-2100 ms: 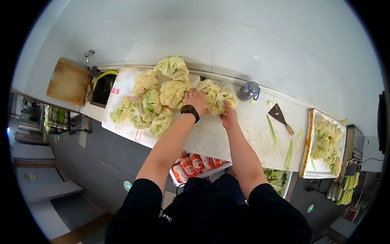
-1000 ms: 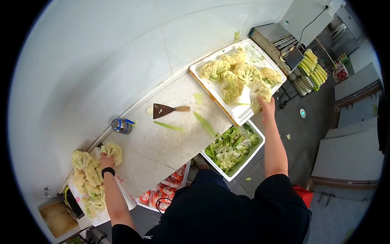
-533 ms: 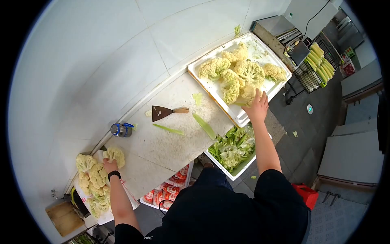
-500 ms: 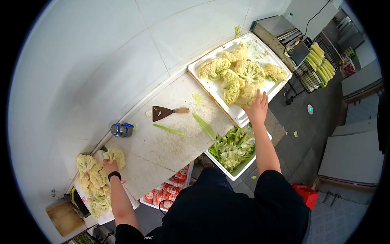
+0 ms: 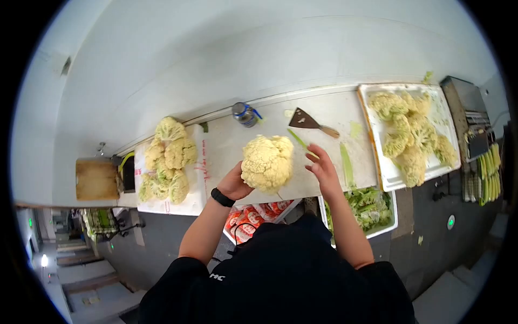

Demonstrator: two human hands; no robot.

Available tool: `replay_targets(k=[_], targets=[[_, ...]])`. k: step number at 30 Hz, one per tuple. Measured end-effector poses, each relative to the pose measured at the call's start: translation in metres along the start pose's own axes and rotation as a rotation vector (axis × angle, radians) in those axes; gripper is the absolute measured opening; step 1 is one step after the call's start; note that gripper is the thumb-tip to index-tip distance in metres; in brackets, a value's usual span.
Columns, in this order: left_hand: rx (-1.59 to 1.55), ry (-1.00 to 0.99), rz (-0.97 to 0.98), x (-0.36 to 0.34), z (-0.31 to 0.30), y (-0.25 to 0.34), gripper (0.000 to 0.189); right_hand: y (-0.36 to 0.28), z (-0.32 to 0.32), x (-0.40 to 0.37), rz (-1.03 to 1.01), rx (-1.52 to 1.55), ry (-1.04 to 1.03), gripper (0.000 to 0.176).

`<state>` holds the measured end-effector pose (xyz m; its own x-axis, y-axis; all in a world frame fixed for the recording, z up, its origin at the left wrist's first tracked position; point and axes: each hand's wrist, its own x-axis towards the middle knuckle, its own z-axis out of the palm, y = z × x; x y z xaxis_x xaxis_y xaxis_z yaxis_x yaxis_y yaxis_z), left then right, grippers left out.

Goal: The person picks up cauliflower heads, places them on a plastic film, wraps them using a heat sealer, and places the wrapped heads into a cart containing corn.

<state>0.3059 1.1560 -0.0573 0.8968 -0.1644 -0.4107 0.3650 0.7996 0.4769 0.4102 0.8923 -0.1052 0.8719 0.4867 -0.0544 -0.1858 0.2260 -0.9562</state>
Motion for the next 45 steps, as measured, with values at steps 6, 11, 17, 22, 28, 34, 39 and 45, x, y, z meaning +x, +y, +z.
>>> replay_targets(k=[6,11,17,22,28,34,39,45], targets=[[0.352,-0.237,-0.287,0.038,0.072,-0.026,0.046,-0.045,-0.04,-0.015,0.305,0.325,-0.355,0.096],[0.771,-0.154,-0.503,0.057,0.118,-0.053,0.053,-0.003,-0.056,-0.089,0.261,0.811,-0.054,0.074],[1.209,-0.153,-0.288,0.08,0.102,-0.071,0.056,-0.037,-0.112,-0.133,0.085,0.99,0.569,0.065],[1.18,-0.055,-0.363,0.073,0.091,-0.073,0.048,-0.067,-0.269,-0.13,-0.278,0.512,1.011,0.066],[1.133,0.063,-0.369,0.062,0.09,-0.078,0.044,-0.062,-0.396,-0.097,-0.379,0.56,1.165,0.062],[1.114,0.123,-0.34,0.056,0.089,-0.074,0.04,-0.037,-0.427,-0.071,-0.178,0.488,1.26,0.063],[1.087,0.158,-0.309,0.046,0.078,-0.065,0.042,-0.041,-0.433,-0.073,0.005,0.271,1.22,0.095],[1.257,0.095,0.104,0.006,-0.015,-0.054,0.041,-0.005,-0.463,-0.086,-0.15,0.415,1.07,0.037]])
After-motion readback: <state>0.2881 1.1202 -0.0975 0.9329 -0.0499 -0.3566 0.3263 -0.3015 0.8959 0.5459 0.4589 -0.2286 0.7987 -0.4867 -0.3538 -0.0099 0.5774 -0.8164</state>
